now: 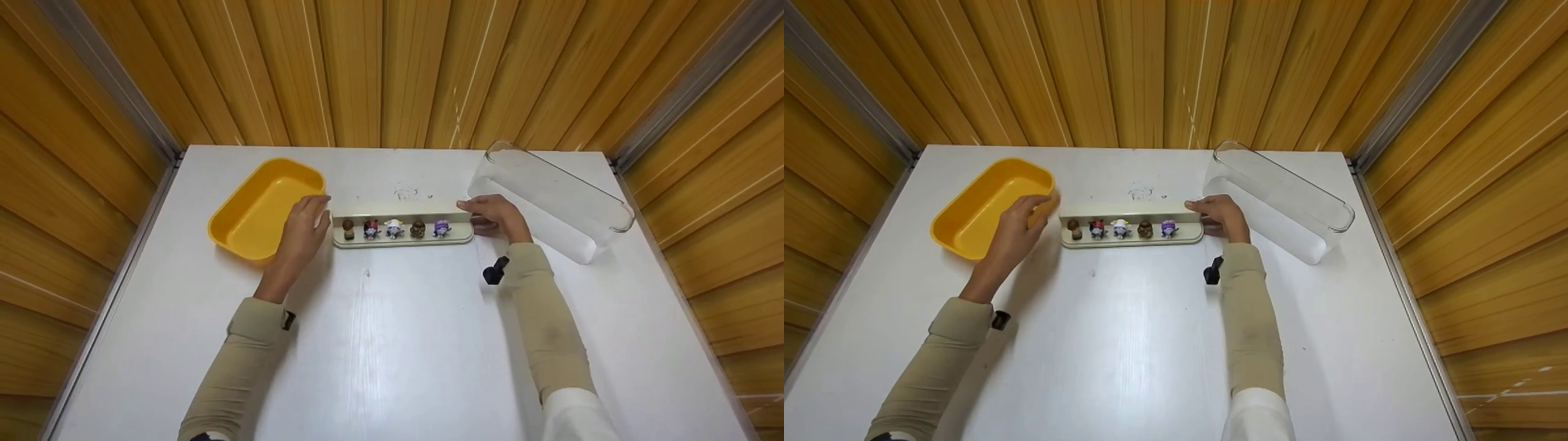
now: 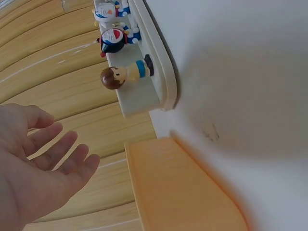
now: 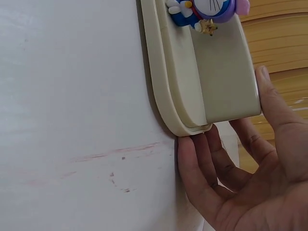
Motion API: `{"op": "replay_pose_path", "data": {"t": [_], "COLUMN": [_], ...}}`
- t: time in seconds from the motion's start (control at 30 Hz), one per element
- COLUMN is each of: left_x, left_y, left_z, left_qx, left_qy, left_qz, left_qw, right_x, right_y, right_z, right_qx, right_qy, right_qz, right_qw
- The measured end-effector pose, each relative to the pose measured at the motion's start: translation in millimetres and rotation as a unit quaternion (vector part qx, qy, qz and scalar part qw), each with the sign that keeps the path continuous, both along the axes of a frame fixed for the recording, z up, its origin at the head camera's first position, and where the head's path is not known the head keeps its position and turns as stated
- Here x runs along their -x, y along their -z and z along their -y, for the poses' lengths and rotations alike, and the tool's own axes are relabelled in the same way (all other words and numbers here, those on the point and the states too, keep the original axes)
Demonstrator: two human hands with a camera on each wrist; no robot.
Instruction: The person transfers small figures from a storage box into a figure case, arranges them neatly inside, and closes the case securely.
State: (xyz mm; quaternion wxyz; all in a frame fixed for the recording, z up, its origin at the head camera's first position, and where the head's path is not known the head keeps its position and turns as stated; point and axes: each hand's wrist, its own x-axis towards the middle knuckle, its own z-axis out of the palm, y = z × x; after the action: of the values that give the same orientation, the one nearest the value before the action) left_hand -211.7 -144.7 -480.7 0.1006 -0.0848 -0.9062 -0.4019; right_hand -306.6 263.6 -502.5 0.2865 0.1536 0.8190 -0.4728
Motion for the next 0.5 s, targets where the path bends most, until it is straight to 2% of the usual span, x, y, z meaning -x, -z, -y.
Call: {"op": "replay_pose_path", "data": {"t": [0.1, 0.2, 0.27, 0.43, 0.5], "left_x": [-1.8, 0.9, 6.1, 24.7, 31.6], "left_y": [9.4, 20.9, 25.8, 24.0, 21.7], "left_z": [7.4, 10.3, 9.9, 4.3, 2.2], "left_qx": [-0.045, -0.088, -0.113, -0.155, -0.161], "left_qy": [0.006, 0.011, 0.006, -0.014, -0.020], "left_qz": [0.069, 0.137, 0.166, 0.230, 0.264], "left_qw": [0.9966, 0.9866, 0.9797, 0.9608, 0.9508], "right_x": [-1.9, -2.5, -2.4, -1.5, -2.0], "right_y": [-0.2, -0.1, -0.3, -0.9, -2.9], "right_z": [1.4, 3.6, 4.6, 6.7, 8.3], "right_qx": [-0.002, -0.001, 0.010, 0.038, 0.037], "right_qy": [0.003, 0.008, 0.021, 0.052, 0.042], "right_qz": [-0.009, -0.014, -0.012, -0.007, -0.010], "right_qw": [0.9999, 0.9999, 0.9997, 0.9979, 0.9984]}}
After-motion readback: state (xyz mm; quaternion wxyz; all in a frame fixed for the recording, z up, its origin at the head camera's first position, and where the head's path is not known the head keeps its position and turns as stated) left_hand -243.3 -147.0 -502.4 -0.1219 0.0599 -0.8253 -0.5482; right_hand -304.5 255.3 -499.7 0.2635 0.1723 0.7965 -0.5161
